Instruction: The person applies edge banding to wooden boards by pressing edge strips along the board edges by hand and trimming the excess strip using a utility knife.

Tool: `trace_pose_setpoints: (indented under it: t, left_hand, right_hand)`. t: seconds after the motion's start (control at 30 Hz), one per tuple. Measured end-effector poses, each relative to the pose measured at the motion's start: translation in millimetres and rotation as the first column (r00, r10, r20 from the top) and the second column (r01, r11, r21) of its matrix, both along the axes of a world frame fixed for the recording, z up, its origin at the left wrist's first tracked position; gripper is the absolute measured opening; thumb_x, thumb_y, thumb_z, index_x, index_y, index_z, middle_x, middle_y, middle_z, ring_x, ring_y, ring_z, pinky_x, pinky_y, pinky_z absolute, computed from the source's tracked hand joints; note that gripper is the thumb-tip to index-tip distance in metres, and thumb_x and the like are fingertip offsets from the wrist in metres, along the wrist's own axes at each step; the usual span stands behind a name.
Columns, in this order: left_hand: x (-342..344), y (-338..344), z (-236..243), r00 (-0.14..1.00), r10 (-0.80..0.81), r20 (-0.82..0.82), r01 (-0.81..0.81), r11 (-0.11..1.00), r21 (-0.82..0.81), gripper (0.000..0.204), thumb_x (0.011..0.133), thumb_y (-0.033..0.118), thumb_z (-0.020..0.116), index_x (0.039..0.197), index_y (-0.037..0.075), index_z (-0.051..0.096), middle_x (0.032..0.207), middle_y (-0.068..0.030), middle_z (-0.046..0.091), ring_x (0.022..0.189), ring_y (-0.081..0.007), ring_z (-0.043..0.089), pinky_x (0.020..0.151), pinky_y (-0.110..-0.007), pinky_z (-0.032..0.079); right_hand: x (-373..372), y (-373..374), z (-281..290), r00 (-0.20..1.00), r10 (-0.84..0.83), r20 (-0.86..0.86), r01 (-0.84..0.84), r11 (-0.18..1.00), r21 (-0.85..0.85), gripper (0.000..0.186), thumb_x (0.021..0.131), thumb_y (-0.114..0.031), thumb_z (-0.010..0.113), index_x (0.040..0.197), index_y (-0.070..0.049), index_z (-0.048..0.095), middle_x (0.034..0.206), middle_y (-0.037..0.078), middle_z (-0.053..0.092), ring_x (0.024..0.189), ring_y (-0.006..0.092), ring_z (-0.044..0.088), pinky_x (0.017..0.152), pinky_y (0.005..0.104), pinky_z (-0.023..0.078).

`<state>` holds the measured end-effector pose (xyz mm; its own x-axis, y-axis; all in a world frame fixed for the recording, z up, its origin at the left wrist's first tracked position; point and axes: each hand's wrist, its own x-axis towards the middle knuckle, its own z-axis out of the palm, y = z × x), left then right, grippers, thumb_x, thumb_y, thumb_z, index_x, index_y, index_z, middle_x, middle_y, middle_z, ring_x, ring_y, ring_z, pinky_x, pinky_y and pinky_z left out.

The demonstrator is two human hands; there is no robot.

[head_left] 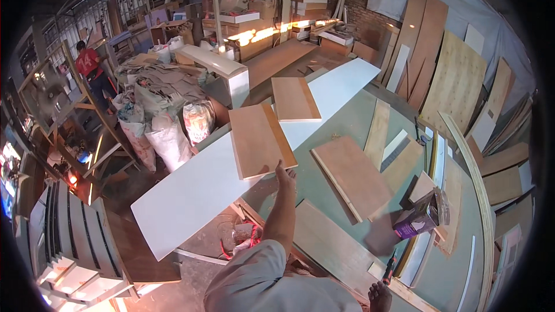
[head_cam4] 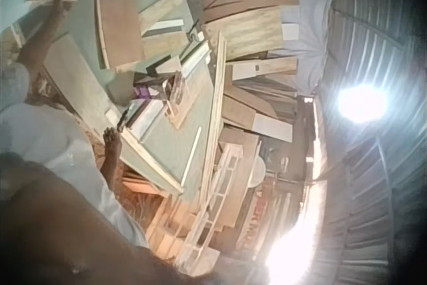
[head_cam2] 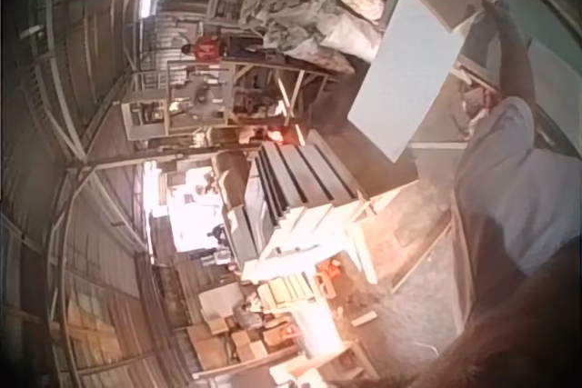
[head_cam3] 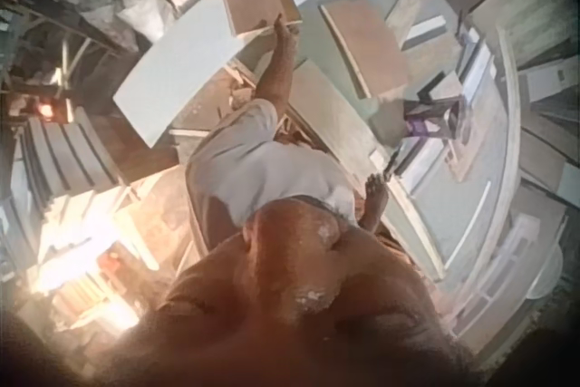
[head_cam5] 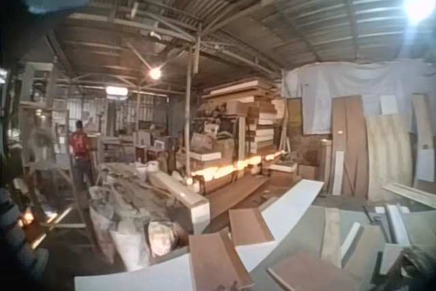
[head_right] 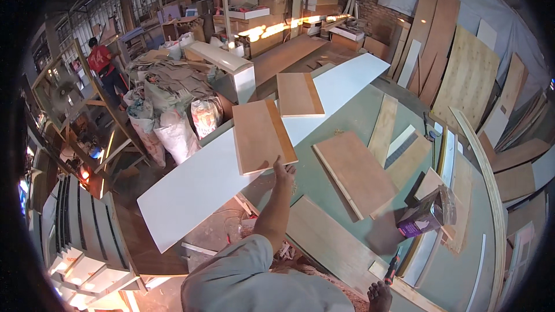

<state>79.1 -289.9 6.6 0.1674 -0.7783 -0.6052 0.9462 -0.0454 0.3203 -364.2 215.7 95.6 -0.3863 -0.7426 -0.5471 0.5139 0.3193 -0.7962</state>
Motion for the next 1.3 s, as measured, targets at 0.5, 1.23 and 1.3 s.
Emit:
trace_pose_setpoints:
  t: [0.5, 1.23, 1.3]
  left_hand:
    - [109, -1, 4, 0.954, 0.137, 0.268, 0.012, 0.873, -0.488, 0.052, 0.093, 0.034, 0.074, 0.135, 0.012, 0.052, 0.133, -0.0161, 0.053, 0.113, -0.0365, 0.062, 0.095, -0.053, 0.058]
    - [233, 344, 70, 0.837, 0.035, 0.545, 0.120, 0.962, -0.246, 0.055, 0.089, 0.015, 0.071, 0.140, 0.004, 0.053, 0.133, -0.0098, 0.062, 0.121, -0.0225, 0.062, 0.102, -0.040, 0.051]
    - [223, 352, 71, 0.828, 0.025, 0.561, 0.119, 0.969, -0.218, 0.060, 0.084, 0.010, 0.071, 0.141, 0.005, 0.052, 0.133, -0.0095, 0.062, 0.122, -0.0240, 0.061, 0.105, -0.040, 0.050]
  right_hand:
    - [-10, -300, -118, 0.813, 0.397, -0.427, -0.506, 0.844, -0.178, 0.051, 0.095, -0.025, 0.068, 0.136, 0.000, 0.052, 0.118, 0.019, 0.064, 0.103, 0.0387, 0.066, 0.086, 0.0504, 0.057]
    - [-14, -421, 3, 0.981, 0.011, -0.193, -0.041, 0.988, -0.151, 0.075, 0.093, -0.033, 0.072, 0.148, 0.006, 0.039, 0.155, 0.023, 0.037, 0.131, 0.0358, 0.053, 0.106, 0.0465, 0.049]
    - [-1, -399, 30, 0.944, 0.258, -0.205, -0.302, 0.927, -0.223, 0.075, 0.097, -0.045, 0.063, 0.150, 0.002, 0.038, 0.150, 0.023, 0.045, 0.130, 0.0359, 0.054, 0.109, 0.0489, 0.045]
